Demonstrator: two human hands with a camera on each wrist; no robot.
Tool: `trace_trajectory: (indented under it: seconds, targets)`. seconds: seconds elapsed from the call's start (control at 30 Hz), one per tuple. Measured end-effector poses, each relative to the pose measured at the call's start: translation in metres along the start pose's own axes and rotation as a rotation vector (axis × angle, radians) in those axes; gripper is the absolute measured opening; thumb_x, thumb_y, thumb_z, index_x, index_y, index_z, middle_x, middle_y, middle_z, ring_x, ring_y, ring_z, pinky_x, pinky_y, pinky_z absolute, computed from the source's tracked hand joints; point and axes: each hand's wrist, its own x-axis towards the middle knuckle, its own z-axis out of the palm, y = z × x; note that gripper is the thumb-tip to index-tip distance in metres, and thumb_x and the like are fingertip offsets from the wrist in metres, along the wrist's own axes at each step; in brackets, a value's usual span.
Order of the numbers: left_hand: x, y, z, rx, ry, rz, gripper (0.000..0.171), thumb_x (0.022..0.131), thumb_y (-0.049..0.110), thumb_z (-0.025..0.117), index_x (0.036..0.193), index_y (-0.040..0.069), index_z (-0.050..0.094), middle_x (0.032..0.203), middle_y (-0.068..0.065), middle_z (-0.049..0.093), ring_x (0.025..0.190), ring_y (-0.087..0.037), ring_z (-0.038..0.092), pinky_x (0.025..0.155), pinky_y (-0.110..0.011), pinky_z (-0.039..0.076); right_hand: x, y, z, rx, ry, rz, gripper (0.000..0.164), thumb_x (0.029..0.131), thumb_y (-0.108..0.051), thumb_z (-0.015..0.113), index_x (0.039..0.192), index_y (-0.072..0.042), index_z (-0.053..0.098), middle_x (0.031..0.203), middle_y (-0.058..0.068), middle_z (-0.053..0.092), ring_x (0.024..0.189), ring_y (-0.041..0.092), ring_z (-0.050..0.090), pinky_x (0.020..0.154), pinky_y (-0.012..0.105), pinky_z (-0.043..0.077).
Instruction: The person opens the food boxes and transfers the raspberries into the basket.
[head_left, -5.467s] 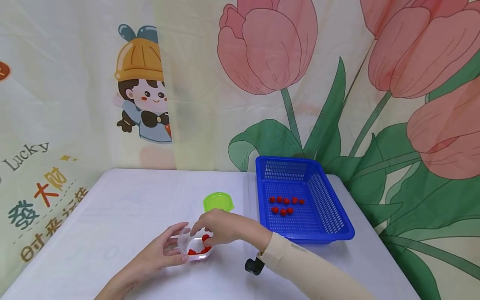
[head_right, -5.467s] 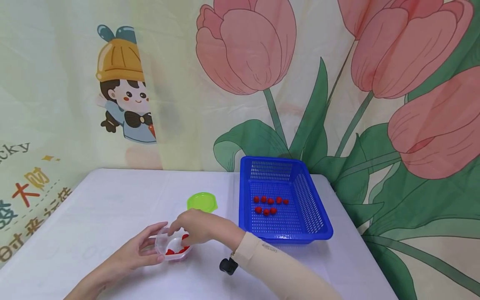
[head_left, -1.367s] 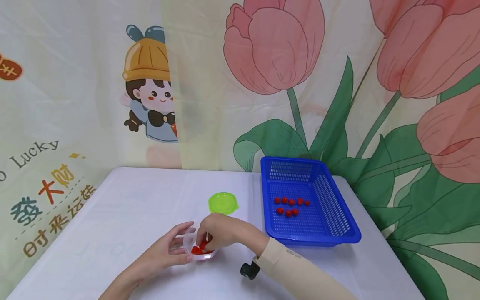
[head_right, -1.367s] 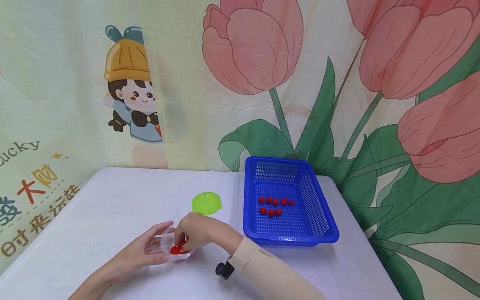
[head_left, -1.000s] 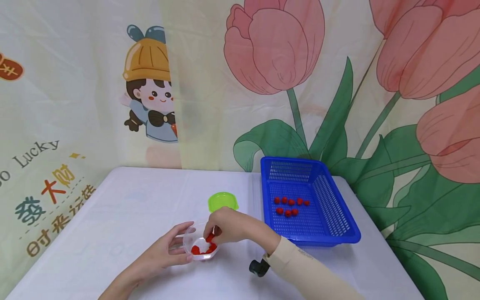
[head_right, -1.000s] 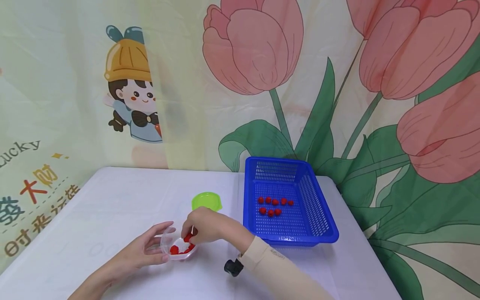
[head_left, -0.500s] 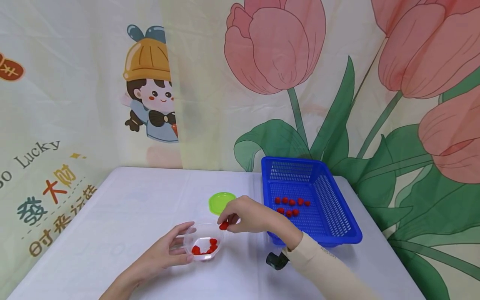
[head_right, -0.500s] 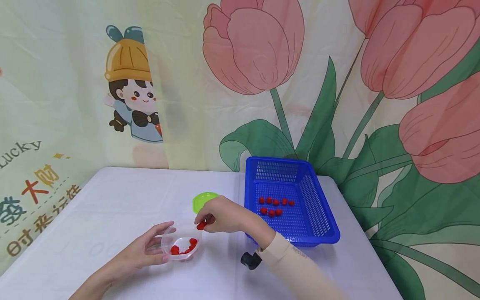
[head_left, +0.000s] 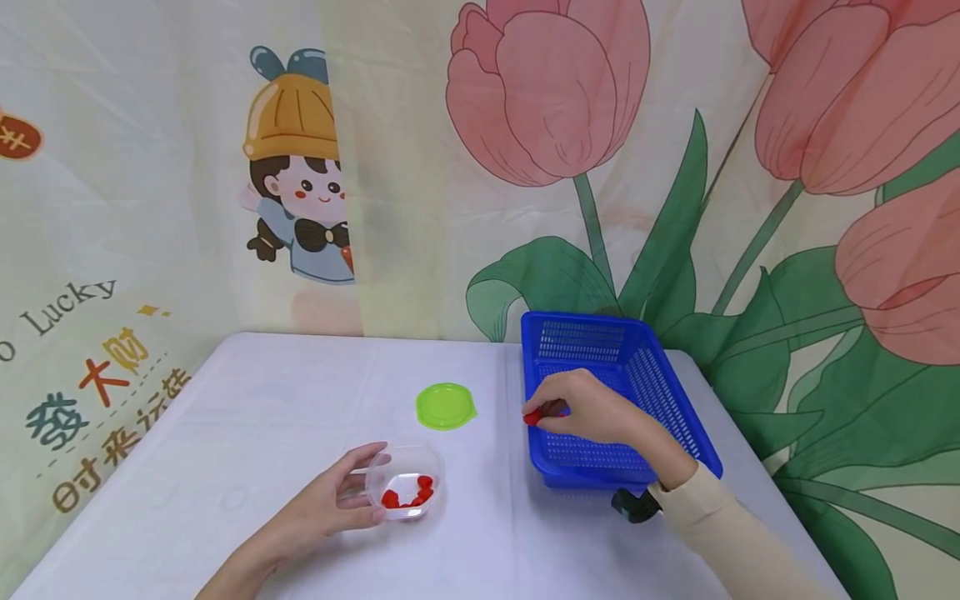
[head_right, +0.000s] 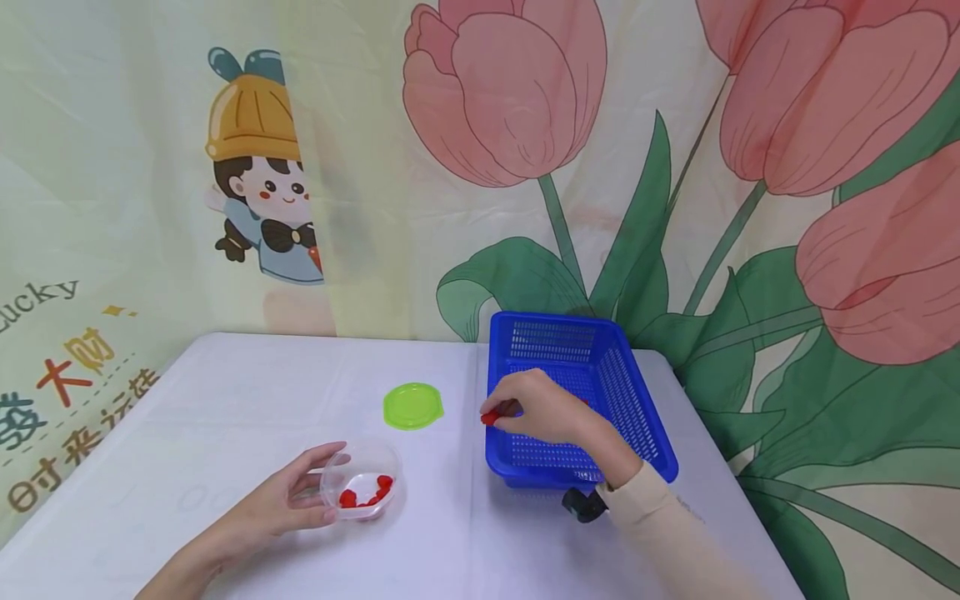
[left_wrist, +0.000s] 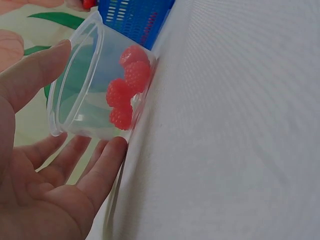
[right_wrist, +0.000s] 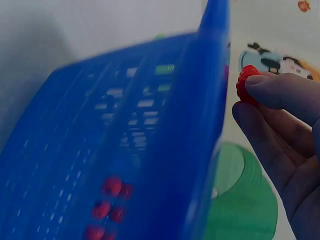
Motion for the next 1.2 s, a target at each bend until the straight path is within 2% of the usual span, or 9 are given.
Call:
trace_trajectory:
  seconds: [0.27, 0.47, 0.6, 0.77, 1.03, 1.2]
  targets:
    - [0.001, -0.001, 0.0, -0.007, -0.003, -0.003, 0.093, 0.091, 0.019, 0.086, 0.166, 0.02, 0.031, 0.167, -0.019, 0.036, 0.141, -0.04, 0.054, 0.098, -0.019, 0.054, -0.035, 0.042, -0.01, -0.039, 0.082, 0.061, 0.026, 0.091, 0.0, 0.083, 0.115, -0.008, 0.081, 0.11, 0.001, 0.078, 0.1, 0.017, 0.075, 0.084, 0.029, 0.064]
    - [0.001, -0.001, 0.0, -0.009, -0.003, -0.01, 0.093, 0.091, 0.018, 0.086, 0.166, 0.021, 0.031, 0.168, -0.018, 0.036, 0.14, -0.039, 0.055, 0.098, -0.02, 0.054, -0.051, 0.068, -0.012, -0.072, 0.103, 0.125, 0.025, 0.091, 0.001, 0.081, 0.116, -0.006, 0.081, 0.109, 0.003, 0.078, 0.099, 0.019, 0.075, 0.083, 0.032, 0.064]
    - [0.001, -0.001, 0.0, -0.009, -0.003, -0.012, 0.093, 0.091, 0.019, 0.085, 0.166, 0.021, 0.031, 0.168, -0.018, 0.036, 0.14, -0.038, 0.056, 0.097, -0.02, 0.054, -0.058, 0.083, -0.012, -0.067, 0.109, 0.148, 0.025, 0.091, 0.005, 0.08, 0.114, -0.003, 0.08, 0.108, 0.006, 0.078, 0.099, 0.022, 0.076, 0.084, 0.035, 0.065]
    - [0.002, -0.001, -0.001, 0.001, -0.002, -0.006, 0.092, 0.091, 0.019, 0.085, 0.166, 0.021, 0.031, 0.167, -0.017, 0.037, 0.141, -0.039, 0.055, 0.098, -0.021, 0.054, -0.064, 0.098, -0.011, -0.082, 0.108, 0.165, 0.023, 0.091, 0.006, 0.079, 0.112, -0.003, 0.081, 0.106, 0.004, 0.077, 0.098, 0.022, 0.075, 0.083, 0.031, 0.064]
    - [0.001, -0.001, -0.001, 0.009, -0.001, 0.001, 0.092, 0.091, 0.019, 0.086, 0.166, 0.021, 0.032, 0.167, -0.016, 0.037, 0.142, -0.039, 0.053, 0.098, -0.02, 0.054, -0.068, 0.111, -0.009, -0.121, 0.096, 0.217, 0.022, 0.092, 0.003, 0.079, 0.112, -0.003, 0.081, 0.107, 0.006, 0.078, 0.099, 0.024, 0.075, 0.082, 0.034, 0.064]
    - [0.001, -0.001, 0.0, 0.014, -0.003, 0.025, 0.092, 0.091, 0.018, 0.085, 0.166, 0.019, 0.031, 0.167, -0.017, 0.038, 0.141, -0.039, 0.054, 0.1, -0.019, 0.053, -0.066, 0.119, -0.004, -0.168, 0.086, 0.211, 0.019, 0.091, 0.003, 0.08, 0.108, -0.004, 0.082, 0.103, 0.004, 0.078, 0.096, 0.021, 0.074, 0.08, 0.033, 0.063]
